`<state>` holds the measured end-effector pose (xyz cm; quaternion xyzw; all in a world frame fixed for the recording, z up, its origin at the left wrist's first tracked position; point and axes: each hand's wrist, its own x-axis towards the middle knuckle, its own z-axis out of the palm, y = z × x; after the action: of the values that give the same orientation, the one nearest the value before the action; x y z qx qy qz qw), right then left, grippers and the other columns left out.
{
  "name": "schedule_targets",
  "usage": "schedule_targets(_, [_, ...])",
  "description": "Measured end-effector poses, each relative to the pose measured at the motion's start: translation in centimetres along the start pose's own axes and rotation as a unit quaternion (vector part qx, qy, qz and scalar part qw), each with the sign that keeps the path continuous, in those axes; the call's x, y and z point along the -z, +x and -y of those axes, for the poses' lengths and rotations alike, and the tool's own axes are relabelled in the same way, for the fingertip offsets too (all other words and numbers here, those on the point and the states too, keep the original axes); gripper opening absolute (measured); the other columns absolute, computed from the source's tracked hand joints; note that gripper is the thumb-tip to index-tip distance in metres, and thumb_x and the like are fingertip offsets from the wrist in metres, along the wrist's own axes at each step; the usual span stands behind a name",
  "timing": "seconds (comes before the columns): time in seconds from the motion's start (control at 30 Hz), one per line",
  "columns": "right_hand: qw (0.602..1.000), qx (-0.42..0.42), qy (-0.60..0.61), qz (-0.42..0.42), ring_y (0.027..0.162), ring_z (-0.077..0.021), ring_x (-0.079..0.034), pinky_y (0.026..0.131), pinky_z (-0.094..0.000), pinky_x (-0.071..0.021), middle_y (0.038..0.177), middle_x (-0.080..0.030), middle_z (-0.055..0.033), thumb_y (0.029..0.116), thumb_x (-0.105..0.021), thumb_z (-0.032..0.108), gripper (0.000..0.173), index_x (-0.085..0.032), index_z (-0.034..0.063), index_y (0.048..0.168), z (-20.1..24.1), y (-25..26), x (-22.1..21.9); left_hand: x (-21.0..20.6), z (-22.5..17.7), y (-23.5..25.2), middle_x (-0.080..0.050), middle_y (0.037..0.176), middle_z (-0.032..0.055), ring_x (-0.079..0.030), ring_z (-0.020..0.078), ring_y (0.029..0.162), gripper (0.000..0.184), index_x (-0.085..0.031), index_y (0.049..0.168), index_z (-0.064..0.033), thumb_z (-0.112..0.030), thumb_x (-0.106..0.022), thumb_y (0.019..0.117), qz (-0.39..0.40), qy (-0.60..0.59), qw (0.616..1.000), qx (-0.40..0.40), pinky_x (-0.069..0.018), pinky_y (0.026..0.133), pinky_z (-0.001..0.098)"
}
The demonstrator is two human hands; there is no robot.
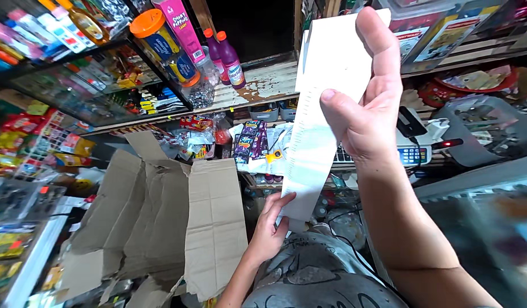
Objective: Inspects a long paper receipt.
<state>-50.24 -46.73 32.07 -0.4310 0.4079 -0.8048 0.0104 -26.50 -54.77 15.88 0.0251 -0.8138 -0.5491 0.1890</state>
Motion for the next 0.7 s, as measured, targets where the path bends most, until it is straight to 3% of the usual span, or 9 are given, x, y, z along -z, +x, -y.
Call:
schedule_targets(0.27, [1.0, -0.002, -0.004, -0.003, 0.129, -0.0237, -0.057, 0.1, -0.0386, -0.0577, 0.152, -0.042, -0.0156, 0.0868, -0.065, -0.008, 0.079, -0.026, -0.0033, 0.155, 0.2, -0.2, -0.1, 0.0, 0.0, -0.2, -0.052, 0.143, 0.0186, -0.051, 0.0232, 0.133, 0.053, -0.057, 0.142, -0.0012, 0.008, -0.052, 0.09, 0.003, -0.001, 1.0, -0.002, -0.0471, 0.111, 0.0368])
schedule_targets(0.47, [1.0, 0.009, 0.008, 0.004, 0.127, -0.0236, -0.058, 0.099, -0.0384, -0.0581, 0.15, -0.043, -0.016, 0.0797, -0.061, -0.014, 0.084, -0.023, -0.0051, 0.154, 0.2, -0.3, -0.3, 0.0, 0.1, -0.3, -0.051, 0.143, 0.0187, -0.052, 0.0229, 0.133, 0.054, -0.057, 0.143, -0.0011, 0.009, -0.052, 0.0901, 0.003, -0.011, 1.0, 0.003, -0.0482, 0.11, 0.0361])
schedule_targets(0.6, [1.0, -0.005, 0.006, 0.002, 0.128, -0.0222, -0.057, 0.101, -0.0386, -0.0569, 0.151, -0.043, -0.0138, 0.0826, -0.064, -0.011, 0.082, -0.024, -0.0038, 0.154, 0.4, -0.3, -0.2, -0.1, 0.1, -0.3, -0.051, 0.143, 0.0187, -0.052, 0.0223, 0.133, 0.054, -0.057, 0.142, -0.0006, 0.009, -0.052, 0.0897, 0.002, -0.011, 1.0, 0.002, -0.048, 0.11, 0.0351])
schedule_targets(0.67, [0.999, 0.031, -0.014, 0.0, 0.13, -0.0227, -0.056, 0.102, -0.0381, -0.0564, 0.152, -0.044, -0.0138, 0.0877, -0.068, -0.003, 0.077, -0.028, -0.0021, 0.154, -2.5, -0.9, 1.3, -0.1, 0.2, -0.3, -0.051, 0.143, 0.0188, -0.052, 0.0225, 0.133, 0.054, -0.057, 0.143, -0.0009, 0.009, -0.052, 0.0898, 0.004, -0.011, 1.0, 0.001, -0.0479, 0.11, 0.0355])
schedule_targets(0.7, [0.997, 0.079, -0.022, -0.011, 0.13, -0.0263, -0.057, 0.101, -0.0393, -0.0575, 0.152, -0.046, -0.018, 0.0909, -0.07, 0.002, 0.073, -0.033, -0.0039, 0.153, -5.6, -1.4, 2.9, -0.1, 0.3, -0.3, -0.052, 0.143, 0.0184, -0.052, 0.0227, 0.133, 0.054, -0.057, 0.143, -0.0017, 0.009, -0.052, 0.0899, 0.005, -0.008, 1.0, 0.004, -0.0483, 0.11, 0.0361])
